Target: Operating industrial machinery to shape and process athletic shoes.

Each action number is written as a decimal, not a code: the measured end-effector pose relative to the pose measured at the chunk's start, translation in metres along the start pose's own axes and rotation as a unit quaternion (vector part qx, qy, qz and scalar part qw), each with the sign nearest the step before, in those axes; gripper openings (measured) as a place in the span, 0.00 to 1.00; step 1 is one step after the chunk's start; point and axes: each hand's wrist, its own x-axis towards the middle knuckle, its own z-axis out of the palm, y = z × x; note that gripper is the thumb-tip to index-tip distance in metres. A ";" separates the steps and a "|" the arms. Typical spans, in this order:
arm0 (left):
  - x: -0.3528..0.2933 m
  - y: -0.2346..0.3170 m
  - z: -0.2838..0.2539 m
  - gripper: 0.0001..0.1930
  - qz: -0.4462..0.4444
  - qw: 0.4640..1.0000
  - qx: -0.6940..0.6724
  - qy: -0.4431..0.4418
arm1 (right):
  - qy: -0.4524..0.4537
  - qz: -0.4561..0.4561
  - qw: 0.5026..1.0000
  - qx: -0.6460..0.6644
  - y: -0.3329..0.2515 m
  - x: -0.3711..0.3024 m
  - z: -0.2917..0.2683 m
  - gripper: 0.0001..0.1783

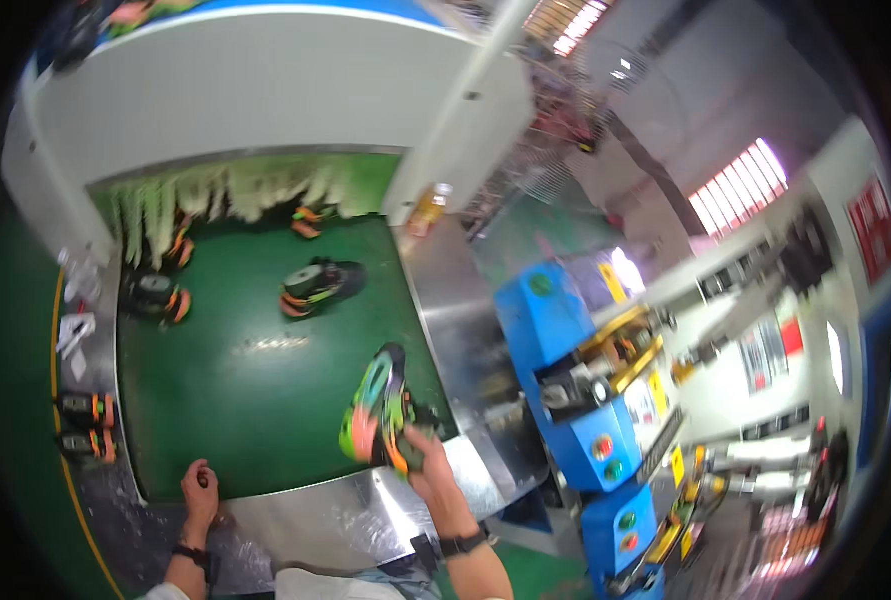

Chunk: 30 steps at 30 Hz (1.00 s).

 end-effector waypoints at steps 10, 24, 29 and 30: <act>-0.144 0.321 0.118 0.40 0.035 0.675 -0.566 -0.473 | -0.169 -0.325 0.856 -0.366 -0.055 -0.212 -0.030 0.43; -0.242 0.512 0.380 0.39 0.211 0.787 -0.300 -0.496 | 0.145 -0.330 0.933 -0.019 -0.152 -0.301 -0.276 0.25; -0.149 0.646 0.604 0.32 0.438 0.786 -0.013 -0.437 | 0.199 -0.317 0.927 -0.019 -0.216 -0.280 -0.246 0.26; -0.166 0.678 0.627 0.31 0.344 0.811 0.039 -0.471 | 0.221 -0.304 0.927 -0.018 -0.227 -0.282 -0.247 0.26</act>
